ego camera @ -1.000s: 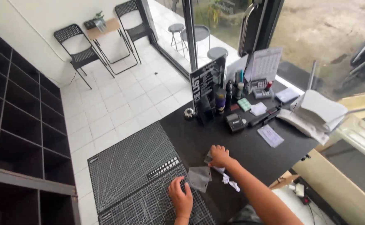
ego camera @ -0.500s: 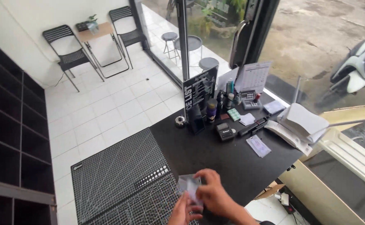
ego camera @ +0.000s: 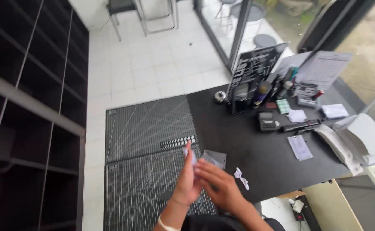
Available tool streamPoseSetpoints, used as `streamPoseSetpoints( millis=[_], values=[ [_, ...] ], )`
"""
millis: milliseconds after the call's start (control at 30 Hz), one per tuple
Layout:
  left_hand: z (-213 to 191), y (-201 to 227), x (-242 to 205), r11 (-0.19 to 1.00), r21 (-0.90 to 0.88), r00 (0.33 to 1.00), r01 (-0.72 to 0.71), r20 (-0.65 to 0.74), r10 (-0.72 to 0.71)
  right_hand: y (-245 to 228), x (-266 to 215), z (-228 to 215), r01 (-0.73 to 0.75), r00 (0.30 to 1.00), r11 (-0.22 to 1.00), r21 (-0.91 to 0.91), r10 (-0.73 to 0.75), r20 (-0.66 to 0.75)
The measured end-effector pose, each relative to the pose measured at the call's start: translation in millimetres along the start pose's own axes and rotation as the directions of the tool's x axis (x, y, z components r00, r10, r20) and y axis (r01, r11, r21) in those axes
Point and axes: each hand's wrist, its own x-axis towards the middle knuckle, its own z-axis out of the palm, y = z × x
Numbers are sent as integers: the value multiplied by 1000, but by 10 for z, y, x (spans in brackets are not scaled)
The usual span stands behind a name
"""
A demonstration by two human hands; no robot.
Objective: The person is at a service counter, picking up small plastic bags containing labels or small items, inspecting them, and organizing them on the desk.
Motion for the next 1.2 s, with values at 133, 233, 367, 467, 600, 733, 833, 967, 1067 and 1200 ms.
streamPoseSetpoints(
  millis=[133,233,367,467,600,733,833,967,1067,1200],
  values=[
    [-21,20,86,976,-199,996,89,38,-83,-8,152,-29,29,999,999,-24,-30,-19],
    [69,90,61,990,-99,983,-104,140,117,-56,294,-46,30,996,999,-20,-32,-86],
    [-38,41,115,994,-78,990,-71,115,80,-82,311,-52,36,999,999,-40,-37,-39],
    [-121,14,254,996,-59,991,-65,110,72,-86,382,-42,63,998,998,-29,-64,-27],
    [-130,57,198,995,-23,994,-102,42,103,-60,407,3,53,999,999,-4,-53,3],
    [-155,66,126,997,-10,997,-76,18,76,-34,327,56,26,999,999,-35,-24,32],
    [-145,62,182,986,-12,986,-165,26,165,123,247,105,91,996,978,-186,-92,2],
    [-218,-7,170,981,66,983,-181,-30,183,189,88,169,-7,999,977,-214,0,-32],
    [-215,23,183,982,90,985,-168,-28,171,137,159,146,-42,998,991,-129,37,-43],
    [-277,-31,264,988,97,991,-118,-46,122,95,238,83,-64,997,997,-41,65,28]
  ],
)
